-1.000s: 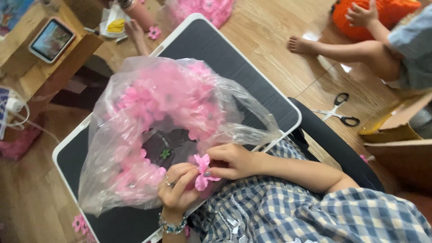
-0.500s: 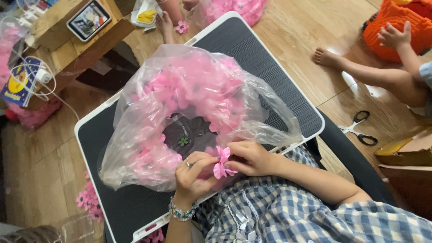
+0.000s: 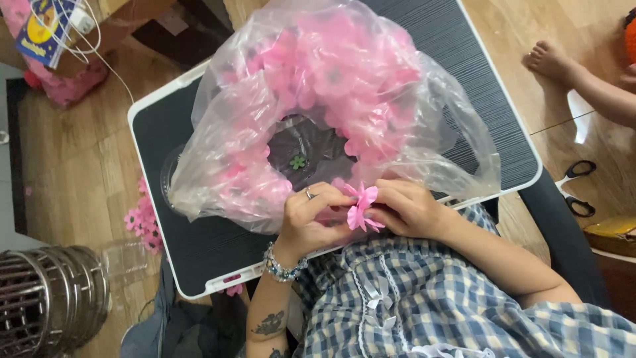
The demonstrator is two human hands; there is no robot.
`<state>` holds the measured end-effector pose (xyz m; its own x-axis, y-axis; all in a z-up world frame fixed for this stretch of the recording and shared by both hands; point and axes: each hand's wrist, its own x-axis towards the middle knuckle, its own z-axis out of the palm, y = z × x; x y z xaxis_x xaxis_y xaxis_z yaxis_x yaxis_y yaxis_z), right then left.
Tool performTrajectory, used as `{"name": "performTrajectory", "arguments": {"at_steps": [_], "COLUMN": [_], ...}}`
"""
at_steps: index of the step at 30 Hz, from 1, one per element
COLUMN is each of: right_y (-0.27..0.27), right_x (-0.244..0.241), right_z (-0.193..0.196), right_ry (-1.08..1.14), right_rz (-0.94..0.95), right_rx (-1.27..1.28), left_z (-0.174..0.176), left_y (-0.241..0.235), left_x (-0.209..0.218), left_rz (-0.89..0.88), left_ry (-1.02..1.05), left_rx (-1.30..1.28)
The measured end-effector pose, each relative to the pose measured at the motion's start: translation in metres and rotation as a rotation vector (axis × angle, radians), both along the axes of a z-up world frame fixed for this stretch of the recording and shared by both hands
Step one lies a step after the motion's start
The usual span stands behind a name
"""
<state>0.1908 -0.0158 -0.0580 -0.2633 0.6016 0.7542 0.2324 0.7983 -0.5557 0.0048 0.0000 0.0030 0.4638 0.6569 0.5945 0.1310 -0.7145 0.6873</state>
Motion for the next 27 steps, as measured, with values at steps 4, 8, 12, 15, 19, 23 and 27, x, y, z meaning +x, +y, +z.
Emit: {"name": "performTrajectory", "arguments": {"at_steps": [4,8,12,15,19,23,27], "right_y": [0.000,0.000,0.001,-0.001,-0.001,-0.002,-0.002], "right_x": [0.000,0.002,0.000,-0.001,-0.001,-0.001,0.001], "right_z": [-0.001,-0.010,-0.004,-0.009,-0.002,0.004,0.003], "right_ry": [0.008,0.018,0.080,0.121,0.158,0.210,0.228], "right_rz": [-0.011,-0.030,-0.031,-0.086,-0.097,-0.058,0.005], "right_rx": [0.006,0.018,0.021,-0.056,-0.113,-0.180,-0.268], "left_z": [-0.001,-0.009,-0.002,-0.004,-0.010,-0.013,-0.014], "left_y": [-0.001,0.000,0.004,0.005,0.004,0.004,0.005], "left_x": [-0.003,-0.007,-0.005,-0.003,0.004,0.005,0.005], "left_rz": [0.007,-0.024,-0.056,0.005,0.054,0.108,0.127], "left_ry": [-0.004,-0.022,-0.028,0.033,0.070,0.143,0.179], "left_rx": [-0.065,-0.147,-0.060,0.097,0.280,0.407,0.480]}}
